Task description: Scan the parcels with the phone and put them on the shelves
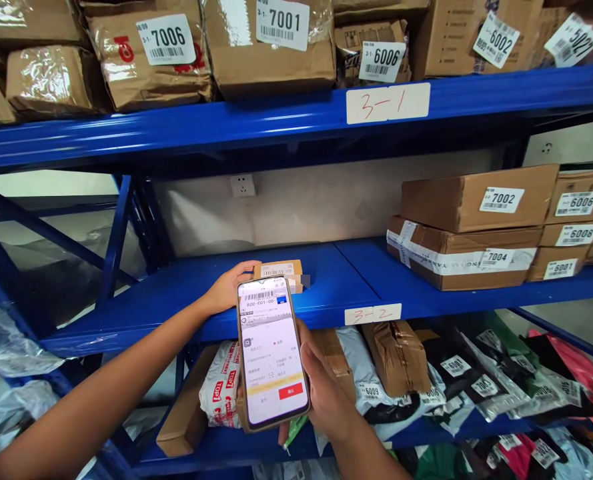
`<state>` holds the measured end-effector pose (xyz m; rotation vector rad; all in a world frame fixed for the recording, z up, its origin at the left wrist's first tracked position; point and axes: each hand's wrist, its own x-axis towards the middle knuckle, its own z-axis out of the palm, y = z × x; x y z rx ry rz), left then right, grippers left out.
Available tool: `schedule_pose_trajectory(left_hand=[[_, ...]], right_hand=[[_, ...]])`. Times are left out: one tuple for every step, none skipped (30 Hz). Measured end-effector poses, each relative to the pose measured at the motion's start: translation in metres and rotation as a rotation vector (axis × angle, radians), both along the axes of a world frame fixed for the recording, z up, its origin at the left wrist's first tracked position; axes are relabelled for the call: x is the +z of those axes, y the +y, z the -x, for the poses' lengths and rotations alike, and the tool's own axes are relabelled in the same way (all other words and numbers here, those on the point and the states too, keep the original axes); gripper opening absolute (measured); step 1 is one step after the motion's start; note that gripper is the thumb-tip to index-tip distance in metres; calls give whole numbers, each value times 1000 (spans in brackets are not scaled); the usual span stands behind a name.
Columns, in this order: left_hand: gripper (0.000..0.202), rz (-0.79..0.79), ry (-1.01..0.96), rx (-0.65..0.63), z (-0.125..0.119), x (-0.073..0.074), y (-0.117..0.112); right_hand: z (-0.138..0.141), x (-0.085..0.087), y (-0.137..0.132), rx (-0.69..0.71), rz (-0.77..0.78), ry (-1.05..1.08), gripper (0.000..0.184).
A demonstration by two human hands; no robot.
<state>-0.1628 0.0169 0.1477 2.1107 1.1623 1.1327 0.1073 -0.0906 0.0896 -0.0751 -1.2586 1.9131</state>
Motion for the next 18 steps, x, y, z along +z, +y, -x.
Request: schedule_pose_trajectory(left_hand=[[76, 3, -4, 0, 0, 0, 0], [76, 6, -9, 2, 0, 0, 0], [77, 11, -16, 3, 1, -1, 1], [78, 15, -24, 0, 1, -1, 1], [79, 16, -30, -6, 1, -1, 1], [80, 15, -36, -12, 1, -1, 1], [80, 13, -40, -18, 1, -1, 1], [80, 14, -45, -23, 0, -1, 1], [80, 18, -51, -26, 0, -1, 1], [80, 28, -58, -27, -1, -1, 0], [80, 39, -66, -27, -1, 0, 0], [81, 49, -74, -29, -1, 0, 0], [81, 57, -83, -33, -2, 0, 0], [81, 62, -91, -36, -2, -1, 0], [80, 63, -97, -40, -1, -1, 0], [80, 61, -103, -46, -1, -2, 1], [80, 60, -109, -54, -1, -2, 2], [80, 59, -116, -63, 0, -3, 2]], right_hand=[[-1, 0, 0, 2, -10, 3, 77], [-2, -1, 1, 11, -22, 7, 78], [-3, -1, 1, 25, -34, 9, 81], [-4, -1, 1, 42, -48, 8, 86], [-6, -1, 2, 57, -65, 6, 92], [-7, -2, 2, 66, -83, 1, 97], [-9, -2, 2, 68, -100, -7, 102], [-10, -2, 2, 63, -114, -16, 105], [-11, -3, 1, 52, -125, -25, 107], [-12, -3, 1, 39, -133, -35, 108], [-13, -3, 1, 25, -137, -45, 108], [-13, -3, 0, 11, -140, -52, 107], [-14, -4, 0, 0, -142, -55, 107], [-14, -4, 0, -8, -141, -57, 106], [-15, -5, 0, -13, -138, -60, 106], [-15, -5, 0, -14, -133, -67, 105], [-15, -6, 1, -20, -127, -70, 105], [-14, -7, 1, -27, -123, -69, 104]])
